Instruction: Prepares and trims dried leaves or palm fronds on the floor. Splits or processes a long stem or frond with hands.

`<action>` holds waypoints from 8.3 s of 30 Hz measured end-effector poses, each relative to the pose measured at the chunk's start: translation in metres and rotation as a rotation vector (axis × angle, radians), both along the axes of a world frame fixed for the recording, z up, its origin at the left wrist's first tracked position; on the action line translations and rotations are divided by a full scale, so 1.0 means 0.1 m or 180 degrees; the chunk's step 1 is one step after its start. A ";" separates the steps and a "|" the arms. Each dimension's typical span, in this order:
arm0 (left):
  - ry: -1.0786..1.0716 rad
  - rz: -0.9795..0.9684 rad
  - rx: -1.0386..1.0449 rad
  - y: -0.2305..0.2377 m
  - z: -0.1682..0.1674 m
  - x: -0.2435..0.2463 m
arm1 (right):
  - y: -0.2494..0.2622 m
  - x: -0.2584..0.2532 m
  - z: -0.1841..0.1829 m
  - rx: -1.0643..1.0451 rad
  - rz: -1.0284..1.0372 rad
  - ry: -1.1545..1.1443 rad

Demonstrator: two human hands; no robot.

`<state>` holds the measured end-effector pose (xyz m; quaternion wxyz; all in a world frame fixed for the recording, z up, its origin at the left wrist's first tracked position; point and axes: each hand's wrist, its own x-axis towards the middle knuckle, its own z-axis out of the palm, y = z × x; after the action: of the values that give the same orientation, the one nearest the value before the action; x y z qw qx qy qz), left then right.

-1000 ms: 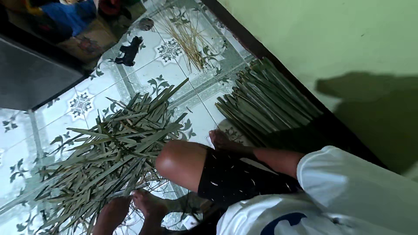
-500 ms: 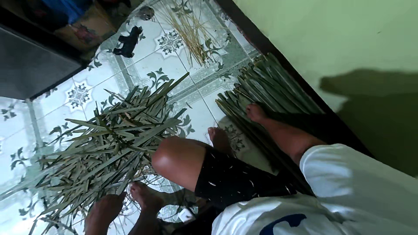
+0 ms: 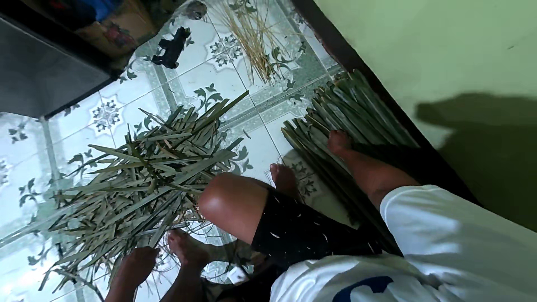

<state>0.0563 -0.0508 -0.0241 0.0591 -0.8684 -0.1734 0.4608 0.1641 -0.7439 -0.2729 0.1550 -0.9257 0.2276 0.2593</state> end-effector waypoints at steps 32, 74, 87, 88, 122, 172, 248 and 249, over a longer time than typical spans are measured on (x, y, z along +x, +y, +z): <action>-0.3827 0.3249 -0.3502 -0.46 0.97 0.47 | 4.38 0.59 3.82 0.3595 0.3154 -0.3118; -0.3843 0.1326 -0.3745 -1.05 1.01 1.06 | 4.23 1.15 3.40 0.4311 0.2139 -0.1839; -0.3689 0.1727 -0.4418 -1.01 1.01 0.91 | 4.42 0.88 3.30 0.5301 0.1453 -0.1002; -0.3741 0.1663 -0.4357 -1.00 1.00 0.90 | 4.43 0.86 3.31 0.5443 0.1332 -0.0829; -0.5662 0.0193 -0.1737 -0.82 1.33 0.79 | 4.10 0.67 3.51 0.5231 0.2082 -0.0906; -0.5419 0.0267 -0.1607 -0.99 1.16 0.82 | 4.15 0.95 3.32 0.4235 0.2746 -0.0450; -0.4302 0.3441 -0.3552 -0.74 1.17 0.90 | 3.73 1.35 3.47 0.5847 0.1239 -0.1653; -0.4296 0.3390 -0.3550 -0.77 1.18 0.90 | 3.77 1.30 3.45 0.5737 0.1507 -0.1529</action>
<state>0.1467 -0.1275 0.0939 -0.6754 -0.6608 -0.2947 -0.1425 0.2940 -0.3670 0.0722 0.7943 -0.5091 -0.2877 0.1649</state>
